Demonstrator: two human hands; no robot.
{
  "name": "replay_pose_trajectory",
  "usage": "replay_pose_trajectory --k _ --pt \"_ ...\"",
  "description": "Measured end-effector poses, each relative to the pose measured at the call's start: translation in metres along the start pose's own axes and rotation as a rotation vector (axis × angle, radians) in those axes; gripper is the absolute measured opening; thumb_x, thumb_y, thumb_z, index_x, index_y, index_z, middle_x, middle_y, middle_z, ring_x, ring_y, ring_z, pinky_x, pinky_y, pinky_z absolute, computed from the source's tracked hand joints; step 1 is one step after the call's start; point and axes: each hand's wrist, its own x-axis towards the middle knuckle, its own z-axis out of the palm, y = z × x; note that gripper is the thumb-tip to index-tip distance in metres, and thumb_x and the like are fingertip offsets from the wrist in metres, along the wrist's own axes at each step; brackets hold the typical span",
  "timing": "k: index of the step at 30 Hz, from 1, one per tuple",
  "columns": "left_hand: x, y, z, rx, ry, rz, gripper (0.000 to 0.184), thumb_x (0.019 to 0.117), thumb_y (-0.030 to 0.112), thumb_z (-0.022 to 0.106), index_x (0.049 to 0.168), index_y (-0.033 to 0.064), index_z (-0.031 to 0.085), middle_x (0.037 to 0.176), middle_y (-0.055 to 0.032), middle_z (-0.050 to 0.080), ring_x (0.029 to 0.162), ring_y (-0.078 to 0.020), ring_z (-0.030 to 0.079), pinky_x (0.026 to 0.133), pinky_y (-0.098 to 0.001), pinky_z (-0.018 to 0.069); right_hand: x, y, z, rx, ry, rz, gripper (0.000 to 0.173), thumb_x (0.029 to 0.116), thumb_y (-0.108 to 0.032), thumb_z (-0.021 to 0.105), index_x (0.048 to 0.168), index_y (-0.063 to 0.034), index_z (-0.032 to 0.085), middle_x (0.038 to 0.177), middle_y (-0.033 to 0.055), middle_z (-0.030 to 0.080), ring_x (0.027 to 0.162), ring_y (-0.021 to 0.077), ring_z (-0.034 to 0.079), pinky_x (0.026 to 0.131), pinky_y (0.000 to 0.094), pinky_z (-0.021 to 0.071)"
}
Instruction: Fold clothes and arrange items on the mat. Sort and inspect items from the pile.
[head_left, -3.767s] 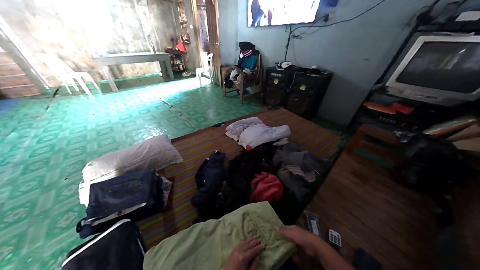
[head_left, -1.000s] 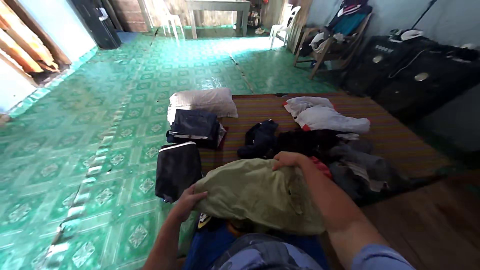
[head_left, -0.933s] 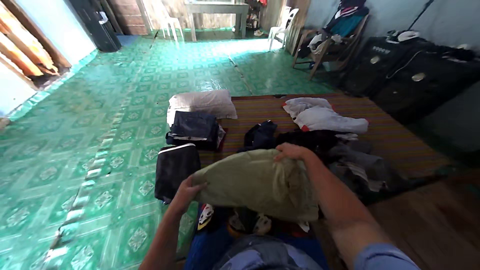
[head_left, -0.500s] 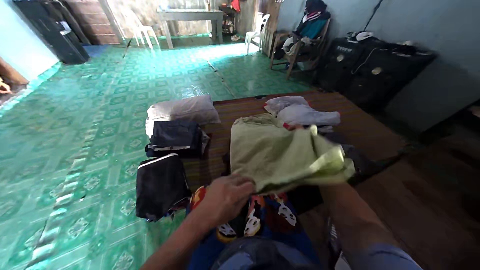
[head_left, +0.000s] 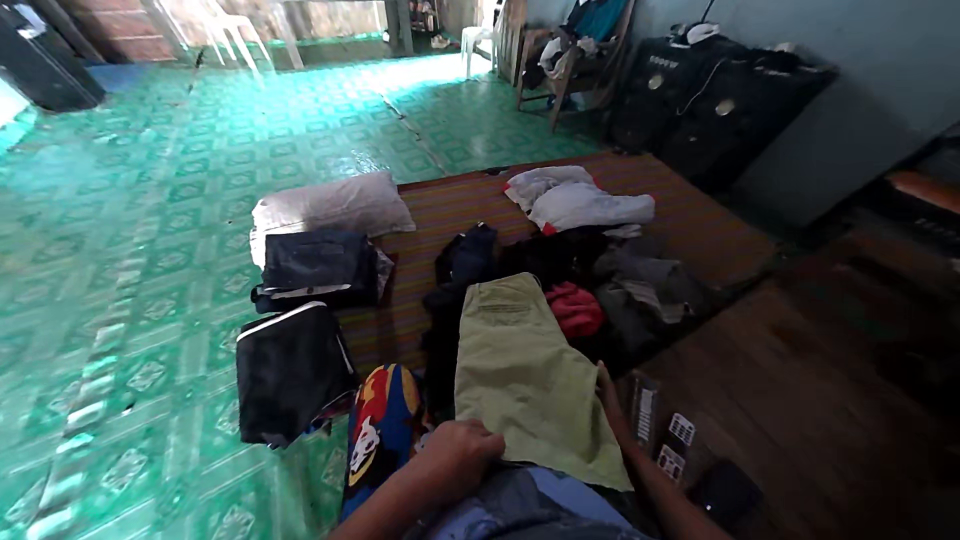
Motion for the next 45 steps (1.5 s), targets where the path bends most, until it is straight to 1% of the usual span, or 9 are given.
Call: replay_pose_trajectory --k 4,10,14,16,20,22,32,36,45 --pt "0.002 0.000 0.001 0.011 0.003 0.030 0.010 0.0930 0.003 0.061 0.092 0.0095 0.069 0.083 -0.0079 0.070 0.083 -0.0271 0.072 0.070 -0.0471 0.0603 -0.014 -0.010 -0.019 -0.214 -0.104 -0.128 0.056 0.1093 -0.033 0.043 0.151 0.0045 0.043 0.152 0.0257 0.047 0.138 0.0292 0.051 0.114 0.0433 0.0430" --pt "-0.004 -0.005 -0.004 -0.074 0.043 0.011 0.010 0.0961 0.007 0.062 0.098 0.0106 0.072 0.088 -0.0071 0.072 0.087 -0.0247 0.072 0.078 -0.0447 0.0606 -0.040 -0.007 -0.057 -0.715 -0.412 -1.089 0.033 0.1027 -0.011 0.052 0.121 -0.0289 0.074 0.147 0.0088 0.059 0.145 0.0384 0.044 0.114 0.0693 0.0343" --pt "-0.008 -0.015 -0.010 -0.348 0.030 -0.123 0.013 0.0959 0.009 0.068 0.108 0.0067 0.073 0.100 -0.0087 0.073 0.094 -0.0192 0.070 0.088 -0.0401 0.0585 -0.053 -0.016 -0.063 -0.455 -0.589 -0.746 0.028 0.0928 0.000 0.058 0.114 -0.0026 0.075 0.128 0.0121 0.071 0.132 0.0314 0.059 0.118 0.0582 0.0365" --pt "-0.009 -0.026 -0.008 -0.546 0.089 -0.266 0.025 0.0932 0.010 0.072 0.117 0.0029 0.069 0.108 -0.0099 0.073 0.097 -0.0155 0.071 0.090 -0.0369 0.0595 -0.059 -0.022 -0.060 -0.421 -0.460 -0.463 0.027 0.0949 -0.007 0.058 0.117 -0.0003 0.074 0.117 0.0125 0.074 0.113 0.0220 0.069 0.106 0.0439 0.0526" --pt "-0.012 -0.050 0.015 -0.842 0.124 -0.586 0.048 0.0900 0.024 0.078 0.131 0.0042 0.062 0.118 -0.0081 0.072 0.109 -0.0149 0.069 0.100 -0.0388 0.0566 -0.056 -0.051 -0.030 -0.285 -0.252 -0.065 0.029 0.1033 -0.018 0.059 0.122 0.0017 0.069 0.112 0.0143 0.073 0.104 0.0172 0.069 0.097 0.0394 0.0550" --pt "-0.012 -0.053 0.028 -0.870 0.213 -0.686 0.037 0.0954 0.025 0.070 0.125 0.0032 0.066 0.113 -0.0085 0.073 0.106 -0.0156 0.070 0.098 -0.0401 0.0567 -0.048 -0.052 -0.016 -0.200 -0.203 -0.077 0.027 0.1036 -0.018 0.059 0.119 0.0017 0.069 0.108 0.0107 0.074 0.100 0.0111 0.069 0.094 0.0331 0.0568" --pt "0.003 -0.047 0.055 -0.759 0.473 -0.969 0.038 0.1095 0.031 0.047 0.124 0.0000 0.063 0.109 -0.0172 0.071 0.103 -0.0245 0.069 0.096 -0.0476 0.0544 -0.026 -0.070 0.011 -0.930 -0.157 -0.040 0.060 0.1073 -0.054 0.041 0.129 -0.0010 0.061 0.096 0.0232 0.072 0.093 0.0425 0.072 0.082 0.0622 0.0550" --pt "0.006 -0.064 0.067 -0.625 0.297 -1.121 0.046 0.1111 0.037 0.041 0.125 0.0004 0.063 0.115 -0.0221 0.068 0.111 -0.0343 0.066 0.100 -0.0558 0.0494 -0.008 -0.049 0.026 -0.971 -0.262 0.167 0.060 0.1100 -0.051 0.032 0.130 -0.0034 0.062 0.118 0.0223 0.070 0.112 0.0394 0.067 0.095 0.0601 0.0514" --pt "0.013 -0.075 0.061 -0.476 0.129 -1.144 0.049 0.1099 0.043 0.041 0.121 0.0024 0.066 0.112 -0.0211 0.069 0.108 -0.0356 0.067 0.096 -0.0580 0.0509 -0.013 -0.042 0.020 -0.960 -0.206 0.140 0.060 0.1101 -0.050 0.033 0.124 -0.0015 0.066 0.112 0.0221 0.071 0.109 0.0389 0.069 0.093 0.0585 0.0525"
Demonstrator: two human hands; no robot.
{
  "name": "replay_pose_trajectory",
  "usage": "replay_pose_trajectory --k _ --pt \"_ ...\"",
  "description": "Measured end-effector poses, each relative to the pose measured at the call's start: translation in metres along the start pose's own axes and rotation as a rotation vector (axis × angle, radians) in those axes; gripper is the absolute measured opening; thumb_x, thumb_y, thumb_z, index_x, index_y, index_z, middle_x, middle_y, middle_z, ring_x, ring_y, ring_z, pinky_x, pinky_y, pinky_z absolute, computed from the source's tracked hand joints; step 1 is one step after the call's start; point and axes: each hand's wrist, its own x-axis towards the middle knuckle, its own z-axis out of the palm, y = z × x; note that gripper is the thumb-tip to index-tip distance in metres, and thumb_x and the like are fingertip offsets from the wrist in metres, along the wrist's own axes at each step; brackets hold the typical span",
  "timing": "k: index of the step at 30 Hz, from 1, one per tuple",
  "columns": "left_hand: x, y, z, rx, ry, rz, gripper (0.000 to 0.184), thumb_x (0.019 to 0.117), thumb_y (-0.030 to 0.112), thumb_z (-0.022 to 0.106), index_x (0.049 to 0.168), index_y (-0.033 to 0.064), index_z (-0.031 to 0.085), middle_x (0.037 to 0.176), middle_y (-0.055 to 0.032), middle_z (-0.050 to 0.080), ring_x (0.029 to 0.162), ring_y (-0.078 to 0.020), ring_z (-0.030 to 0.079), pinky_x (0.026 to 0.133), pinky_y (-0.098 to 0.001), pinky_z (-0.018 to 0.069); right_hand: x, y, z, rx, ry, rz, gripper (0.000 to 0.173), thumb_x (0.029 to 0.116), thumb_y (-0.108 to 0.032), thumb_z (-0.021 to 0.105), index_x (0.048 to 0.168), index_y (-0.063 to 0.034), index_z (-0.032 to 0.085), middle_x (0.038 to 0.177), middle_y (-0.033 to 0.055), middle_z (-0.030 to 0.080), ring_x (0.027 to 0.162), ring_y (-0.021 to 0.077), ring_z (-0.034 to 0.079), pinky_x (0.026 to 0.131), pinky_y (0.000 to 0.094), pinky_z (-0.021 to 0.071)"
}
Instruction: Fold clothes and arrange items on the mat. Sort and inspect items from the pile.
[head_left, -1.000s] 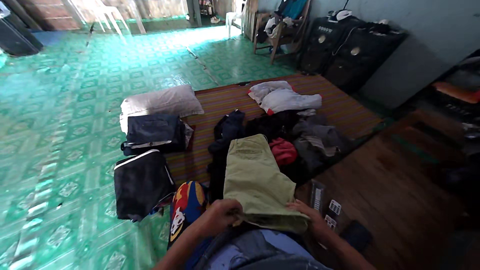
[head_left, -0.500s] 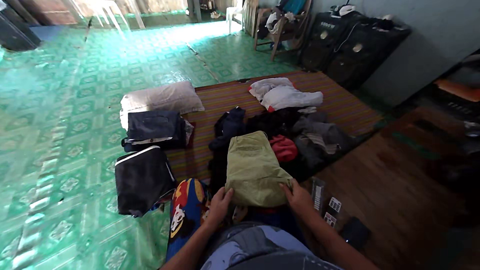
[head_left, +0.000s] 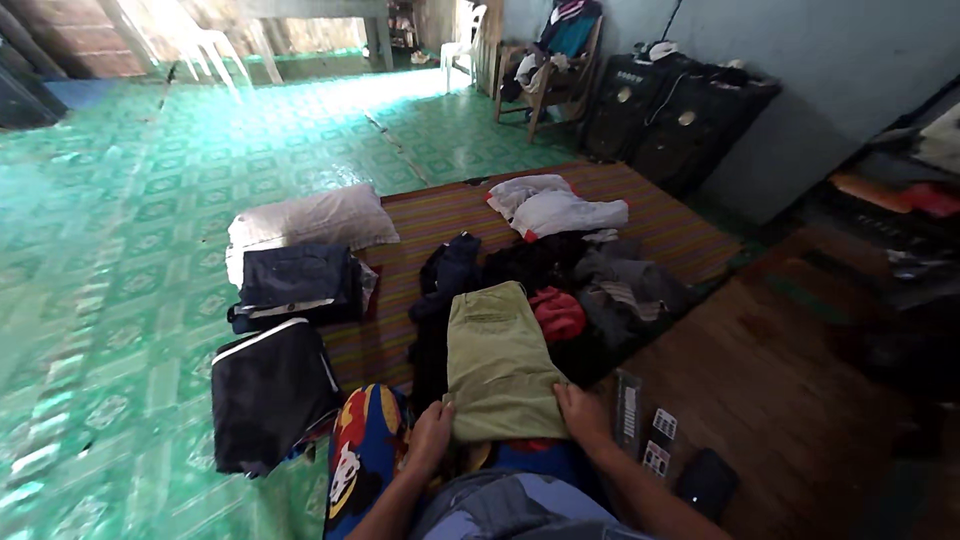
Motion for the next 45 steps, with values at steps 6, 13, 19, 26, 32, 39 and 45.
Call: replay_pose_trajectory --k 6,13,19,26,32,39,45 --pt "0.015 0.007 -0.005 0.074 -0.055 -0.069 0.051 0.1082 0.044 0.046 0.128 0.0003 0.061 0.118 -0.0235 0.068 0.113 -0.0379 0.066 0.099 -0.0576 0.0505 0.001 0.004 0.003 0.041 -0.007 0.028 0.059 0.1084 -0.053 0.037 0.130 -0.0046 0.062 0.114 0.0203 0.071 0.108 0.0377 0.069 0.092 0.0587 0.0533" --pt "-0.035 -0.017 -0.007 0.403 0.148 0.660 0.065 0.0812 -0.005 0.072 0.143 0.0085 0.058 0.157 -0.0198 0.044 0.140 -0.0400 0.049 0.111 -0.0592 0.0440 -0.008 0.049 0.017 -0.060 0.365 -0.835 0.050 0.0845 0.003 0.063 0.131 -0.0132 0.070 0.146 0.0128 0.059 0.141 0.0353 0.050 0.112 0.0651 0.0400" --pt "-0.018 -0.034 0.004 0.662 -0.007 0.697 0.089 0.0813 0.025 0.083 0.159 0.0256 0.039 0.167 -0.0129 0.030 0.154 -0.0372 0.028 0.118 -0.0638 0.0308 -0.013 0.047 -0.008 -0.190 -0.149 -0.771 0.091 0.0758 0.005 0.076 0.158 -0.0162 0.042 0.168 0.0090 0.031 0.157 0.0273 0.022 0.125 0.0648 0.0148" --pt "-0.015 -0.008 -0.015 0.663 0.030 0.794 0.038 0.1024 0.017 0.057 0.139 0.0206 0.065 0.148 -0.0072 0.059 0.143 -0.0303 0.049 0.115 -0.0568 0.0400 0.008 0.055 -0.009 -0.078 0.218 -0.943 0.039 0.0866 0.005 0.065 0.123 -0.0086 0.074 0.136 0.0085 0.068 0.138 0.0305 0.055 0.117 0.0641 0.0355" --pt "-0.063 0.026 -0.072 0.447 -0.068 1.098 0.033 0.0974 0.001 0.058 0.124 0.0144 0.074 0.128 -0.0059 0.072 0.124 -0.0241 0.066 0.108 -0.0507 0.0499 -0.061 0.019 -0.103 -0.142 -0.037 -0.877 0.036 0.0901 0.007 0.059 0.118 -0.0087 0.076 0.129 0.0098 0.072 0.132 0.0305 0.060 0.119 0.0582 0.0367" --pt "-0.095 0.063 -0.115 0.059 -0.721 0.823 0.039 0.1035 0.038 0.057 0.119 0.0070 0.075 0.113 -0.0047 0.076 0.103 -0.0119 0.072 0.096 -0.0381 0.0574 -0.108 0.035 -0.148 -0.033 -0.335 -0.915 0.031 0.0859 0.002 0.065 0.110 -0.0128 0.079 0.117 0.0083 0.075 0.115 0.0303 0.069 0.100 0.0585 0.0523" --pt "-0.023 0.107 -0.027 -0.118 -0.742 0.886 0.037 0.1075 0.022 0.048 0.133 0.0018 0.066 0.138 -0.0106 0.065 0.129 -0.0165 0.060 0.114 -0.0397 0.0448 -0.106 0.023 -0.151 -0.084 -0.427 -0.878 0.027 0.0885 -0.001 0.065 0.107 -0.0154 0.080 0.106 0.0064 0.076 0.102 0.0268 0.071 0.092 0.0537 0.0563"
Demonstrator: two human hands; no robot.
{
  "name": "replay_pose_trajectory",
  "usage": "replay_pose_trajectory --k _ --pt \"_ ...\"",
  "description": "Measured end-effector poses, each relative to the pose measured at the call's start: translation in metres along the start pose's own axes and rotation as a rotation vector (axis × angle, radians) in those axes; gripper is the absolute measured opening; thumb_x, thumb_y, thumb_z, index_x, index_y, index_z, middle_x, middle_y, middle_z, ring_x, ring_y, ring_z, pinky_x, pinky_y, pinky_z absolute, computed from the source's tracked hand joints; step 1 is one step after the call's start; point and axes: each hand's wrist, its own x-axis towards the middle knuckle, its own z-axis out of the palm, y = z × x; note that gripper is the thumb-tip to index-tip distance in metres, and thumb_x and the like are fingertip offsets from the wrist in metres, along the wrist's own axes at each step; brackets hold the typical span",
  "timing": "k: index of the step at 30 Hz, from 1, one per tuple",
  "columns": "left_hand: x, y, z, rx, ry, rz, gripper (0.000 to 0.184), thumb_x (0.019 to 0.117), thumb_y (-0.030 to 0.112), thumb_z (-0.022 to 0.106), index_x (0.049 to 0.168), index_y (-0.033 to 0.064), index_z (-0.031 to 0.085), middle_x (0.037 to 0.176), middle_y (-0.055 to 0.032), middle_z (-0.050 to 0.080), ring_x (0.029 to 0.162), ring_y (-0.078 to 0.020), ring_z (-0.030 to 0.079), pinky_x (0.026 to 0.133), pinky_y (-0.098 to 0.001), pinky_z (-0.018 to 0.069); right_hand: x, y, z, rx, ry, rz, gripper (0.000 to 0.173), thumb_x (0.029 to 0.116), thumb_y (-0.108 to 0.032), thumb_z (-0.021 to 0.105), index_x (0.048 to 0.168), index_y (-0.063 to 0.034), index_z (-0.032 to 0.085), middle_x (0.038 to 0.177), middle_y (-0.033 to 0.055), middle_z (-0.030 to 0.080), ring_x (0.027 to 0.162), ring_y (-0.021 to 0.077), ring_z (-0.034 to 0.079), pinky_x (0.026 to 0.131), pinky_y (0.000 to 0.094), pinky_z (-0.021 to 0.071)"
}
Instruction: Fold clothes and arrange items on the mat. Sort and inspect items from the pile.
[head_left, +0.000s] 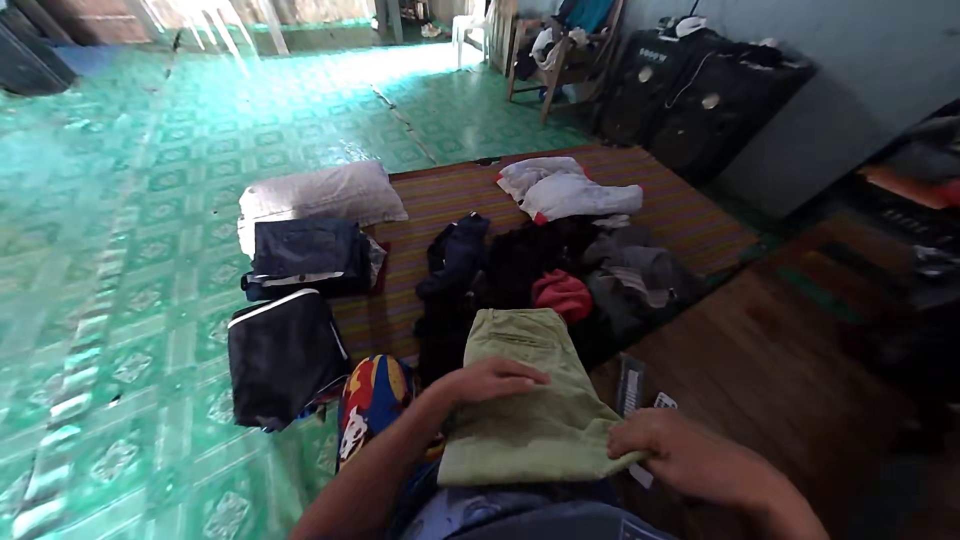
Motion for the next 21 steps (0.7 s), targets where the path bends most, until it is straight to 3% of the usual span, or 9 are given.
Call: replay_pose_trajectory --k 4,7,9,12,15,16,18,19,21 --pt "0.035 -0.029 0.031 0.020 -0.290 -0.199 0.040 0.1083 0.030 0.051 0.139 0.0090 0.063 0.140 -0.0105 0.064 0.131 -0.0232 0.059 0.115 -0.0500 0.0419 0.009 0.001 -0.026 0.082 -0.080 0.124 0.023 0.0933 -0.005 0.062 0.109 -0.0116 0.079 0.092 0.0094 0.075 0.086 0.0239 0.071 0.079 0.0504 0.0561" --pt "0.028 -0.032 0.029 -0.016 -0.293 -0.256 0.039 0.1084 0.029 0.050 0.138 0.0093 0.064 0.136 -0.0120 0.065 0.127 -0.0218 0.061 0.111 -0.0486 0.0444 0.020 0.018 -0.032 0.223 -0.084 0.097 0.019 0.0959 -0.013 0.059 0.103 -0.0090 0.076 0.082 0.0048 0.070 0.074 0.0138 0.064 0.069 0.0398 0.0526" --pt "0.018 -0.024 0.023 -0.089 -0.225 -0.344 0.037 0.1087 0.024 0.049 0.138 0.0062 0.062 0.131 -0.0131 0.066 0.117 -0.0163 0.063 0.106 -0.0423 0.0476 0.031 0.031 -0.036 0.324 -0.087 0.087 0.018 0.0980 -0.017 0.060 0.104 -0.0078 0.075 0.084 0.0018 0.070 0.075 0.0081 0.062 0.071 0.0331 0.0526" --pt "-0.001 -0.043 0.012 -0.383 0.020 -0.421 0.042 0.1105 0.033 0.043 0.137 0.0046 0.058 0.123 -0.0074 0.067 0.108 -0.0083 0.064 0.101 -0.0328 0.0512 0.057 0.052 -0.048 0.493 0.003 0.100 0.014 0.0928 -0.016 0.063 0.098 -0.0086 0.074 0.084 -0.0045 0.070 0.076 0.0015 0.063 0.072 0.0255 0.0542" --pt "-0.026 -0.080 0.005 -0.783 0.345 -0.336 0.032 0.1063 0.031 0.041 0.113 0.0120 0.065 0.096 -0.0010 0.073 0.087 -0.0104 0.070 0.079 -0.0339 0.0593 0.097 0.076 -0.058 0.691 0.208 0.253 0.011 0.0886 -0.013 0.064 0.095 -0.0084 0.071 0.081 -0.0033 0.069 0.072 0.0055 0.064 0.069 0.0273 0.0562" --pt "-0.028 -0.087 0.002 -0.851 0.416 -0.330 0.041 0.1069 0.039 0.034 0.115 0.0134 0.065 0.099 -0.0029 0.074 0.091 -0.0148 0.070 0.081 -0.0386 0.0601 0.113 0.089 -0.057 0.763 0.281 0.335 0.013 0.0911 -0.014 0.063 0.099 -0.0067 0.069 0.083 -0.0007 0.069 0.073 0.0077 0.065 0.069 0.0285 0.0574" --pt "-0.028 -0.087 -0.004 -0.921 0.526 -0.432 0.080 0.1036 0.068 0.011 0.136 0.0110 0.057 0.119 -0.0129 0.071 0.111 -0.0277 0.068 0.094 -0.0521 0.0571 0.140 0.118 -0.040 0.940 0.443 0.526 0.023 0.1005 -0.022 0.061 0.113 -0.0036 0.067 0.094 0.0065 0.070 0.081 0.0133 0.068 0.074 0.0332 0.0586" --pt "-0.028 -0.088 -0.005 -0.939 0.580 -0.490 0.092 0.0994 0.074 0.006 0.143 0.0081 0.053 0.127 -0.0171 0.068 0.118 -0.0322 0.065 0.099 -0.0561 0.0538 0.150 0.129 -0.029 1.026 0.521 0.619 0.030 0.1034 -0.028 0.059 0.119 -0.0036 0.066 0.101 0.0092 0.071 0.088 0.0163 0.069 0.079 0.0364 0.0583" --pt "-0.030 -0.089 -0.003 -0.928 0.627 -0.523 0.095 0.0986 0.075 0.003 0.148 0.0072 0.048 0.133 -0.0182 0.065 0.123 -0.0330 0.063 0.102 -0.0557 0.0516 0.157 0.149 -0.007 1.081 0.598 0.684 0.047 0.1066 -0.044 0.050 0.128 -0.0048 0.065 0.114 0.0116 0.072 0.101 0.0194 0.069 0.088 0.0409 0.0576"
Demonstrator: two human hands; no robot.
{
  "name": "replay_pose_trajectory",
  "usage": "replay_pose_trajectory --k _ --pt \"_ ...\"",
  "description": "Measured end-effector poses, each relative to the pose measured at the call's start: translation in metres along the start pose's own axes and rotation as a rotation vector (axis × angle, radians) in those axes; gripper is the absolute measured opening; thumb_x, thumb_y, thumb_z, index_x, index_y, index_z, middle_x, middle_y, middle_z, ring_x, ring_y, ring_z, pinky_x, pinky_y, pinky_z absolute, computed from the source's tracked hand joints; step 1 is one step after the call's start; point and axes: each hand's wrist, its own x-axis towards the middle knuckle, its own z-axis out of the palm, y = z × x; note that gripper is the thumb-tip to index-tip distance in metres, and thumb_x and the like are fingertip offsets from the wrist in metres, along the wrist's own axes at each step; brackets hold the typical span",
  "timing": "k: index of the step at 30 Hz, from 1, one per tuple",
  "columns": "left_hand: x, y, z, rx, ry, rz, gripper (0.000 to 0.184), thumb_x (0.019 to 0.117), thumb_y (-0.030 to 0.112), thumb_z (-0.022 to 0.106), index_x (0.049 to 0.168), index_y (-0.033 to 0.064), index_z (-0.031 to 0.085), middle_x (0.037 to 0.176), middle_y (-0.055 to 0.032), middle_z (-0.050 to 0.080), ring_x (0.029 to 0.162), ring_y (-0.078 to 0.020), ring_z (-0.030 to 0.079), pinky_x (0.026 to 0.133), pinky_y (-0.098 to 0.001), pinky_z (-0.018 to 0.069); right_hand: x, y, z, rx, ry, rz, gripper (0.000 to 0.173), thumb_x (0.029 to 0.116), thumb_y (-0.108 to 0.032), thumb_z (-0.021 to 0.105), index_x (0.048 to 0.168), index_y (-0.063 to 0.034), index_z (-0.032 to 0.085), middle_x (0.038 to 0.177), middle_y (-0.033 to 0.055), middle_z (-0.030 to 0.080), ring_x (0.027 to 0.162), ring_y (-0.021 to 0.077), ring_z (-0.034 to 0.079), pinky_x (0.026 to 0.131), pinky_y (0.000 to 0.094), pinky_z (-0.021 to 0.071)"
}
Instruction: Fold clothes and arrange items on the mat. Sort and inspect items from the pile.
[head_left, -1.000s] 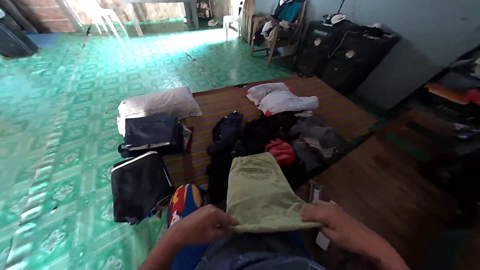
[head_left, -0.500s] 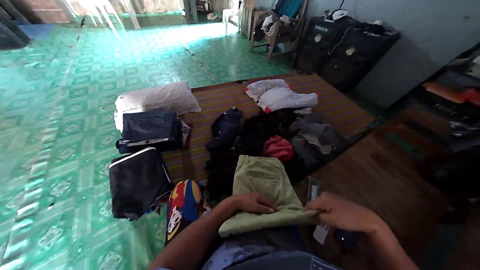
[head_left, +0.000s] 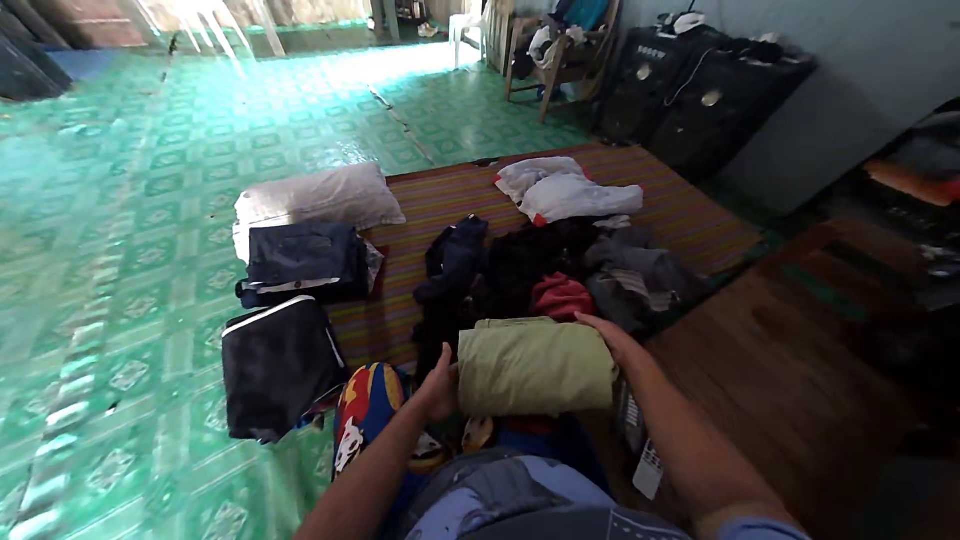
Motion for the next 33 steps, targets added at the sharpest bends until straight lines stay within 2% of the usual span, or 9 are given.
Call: replay_pose_trajectory --k 3,6,8,9,12,17,21,27,33 --pt "-0.005 -0.003 0.002 0.059 -0.024 0.065 0.077 0.1055 0.065 0.018 0.149 0.0082 0.046 0.134 -0.0163 0.064 0.123 -0.0302 0.062 0.103 -0.0530 0.0520 -0.018 0.018 -0.004 0.036 0.068 -0.035 0.073 0.1064 -0.063 0.027 0.149 -0.0077 0.049 0.141 0.0147 0.060 0.127 0.0239 0.060 0.106 0.0499 0.0501" --pt "-0.003 -0.004 0.008 0.156 0.065 0.097 0.062 0.1070 0.050 0.044 0.151 0.0065 0.042 0.132 -0.0185 0.064 0.119 -0.0297 0.064 0.101 -0.0504 0.0537 -0.049 0.041 -0.010 0.234 0.120 0.039 0.090 0.0984 -0.078 0.022 0.148 -0.0082 0.050 0.133 0.0160 0.065 0.118 0.0278 0.065 0.097 0.0533 0.0545" --pt "0.000 -0.007 0.012 0.207 0.124 0.153 0.065 0.1029 0.044 0.058 0.151 0.0048 0.041 0.129 -0.0195 0.065 0.116 -0.0289 0.067 0.099 -0.0484 0.0557 -0.074 0.059 -0.017 0.273 0.025 -0.019 0.086 0.0963 -0.077 0.036 0.146 -0.0085 0.049 0.124 0.0130 0.068 0.109 0.0244 0.068 0.089 0.0476 0.0579" --pt "0.001 -0.009 0.014 0.228 0.134 0.191 0.065 0.1021 0.044 0.059 0.151 0.0046 0.041 0.128 -0.0191 0.066 0.115 -0.0277 0.067 0.100 -0.0472 0.0561 -0.083 0.069 -0.021 0.258 -0.057 -0.084 0.083 0.0908 -0.073 0.053 0.145 -0.0092 0.047 0.119 0.0091 0.069 0.104 0.0201 0.069 0.086 0.0421 0.0603" --pt "0.001 -0.012 0.020 0.315 0.161 0.277 0.058 0.1052 0.041 0.055 0.148 0.0030 0.044 0.125 -0.0172 0.068 0.112 -0.0233 0.069 0.100 -0.0437 0.0566 -0.097 0.075 -0.015 0.152 -0.100 -0.177 0.103 0.0703 -0.044 0.086 0.152 -0.0081 0.035 0.124 0.0090 0.067 0.107 0.0186 0.070 0.090 0.0391 0.0614" --pt "0.000 -0.014 0.024 0.528 0.295 0.315 0.052 0.1082 0.043 0.047 0.145 0.0069 0.052 0.121 -0.0155 0.070 0.110 -0.0223 0.070 0.101 -0.0458 0.0557 -0.090 0.067 0.014 -0.110 0.080 -0.356 0.064 0.0971 -0.019 0.066 0.153 -0.0030 0.037 0.135 0.0146 0.062 0.116 0.0149 0.066 0.098 0.0337 0.0572" --pt "-0.021 -0.013 0.037 0.652 0.388 0.300 0.052 0.1096 0.044 0.042 0.144 0.0065 0.054 0.121 -0.0184 0.070 0.112 -0.0275 0.069 0.102 -0.0505 0.0528 -0.110 0.041 0.024 -0.196 0.145 -0.293 0.043 0.1067 -0.017 0.053 0.146 -0.0004 0.047 0.128 0.0179 0.064 0.112 0.0187 0.066 0.098 0.0375 0.0545" --pt "-0.017 -0.025 0.030 0.682 0.401 0.157 0.058 0.1100 0.050 0.035 0.142 0.0062 0.055 0.124 -0.0209 0.068 0.116 -0.0318 0.067 0.104 -0.0541 0.0502 -0.101 0.067 0.025 -0.200 0.149 0.058 0.051 0.1063 -0.043 0.053 0.137 -0.0017 0.057 0.121 0.0192 0.067 0.109 0.0285 0.067 0.095 0.0498 0.0547" --pt "-0.023 -0.025 0.028 0.715 0.349 0.175 0.062 0.1073 0.053 0.041 0.154 0.0130 0.042 0.130 -0.0205 0.066 0.122 -0.0332 0.065 0.107 -0.0572 0.0484 -0.102 0.062 0.032 -0.316 0.285 -0.186 0.045 0.1076 -0.028 0.053 0.142 0.0016 0.052 0.127 0.0248 0.064 0.118 0.0336 0.063 0.103 0.0536 0.0495"
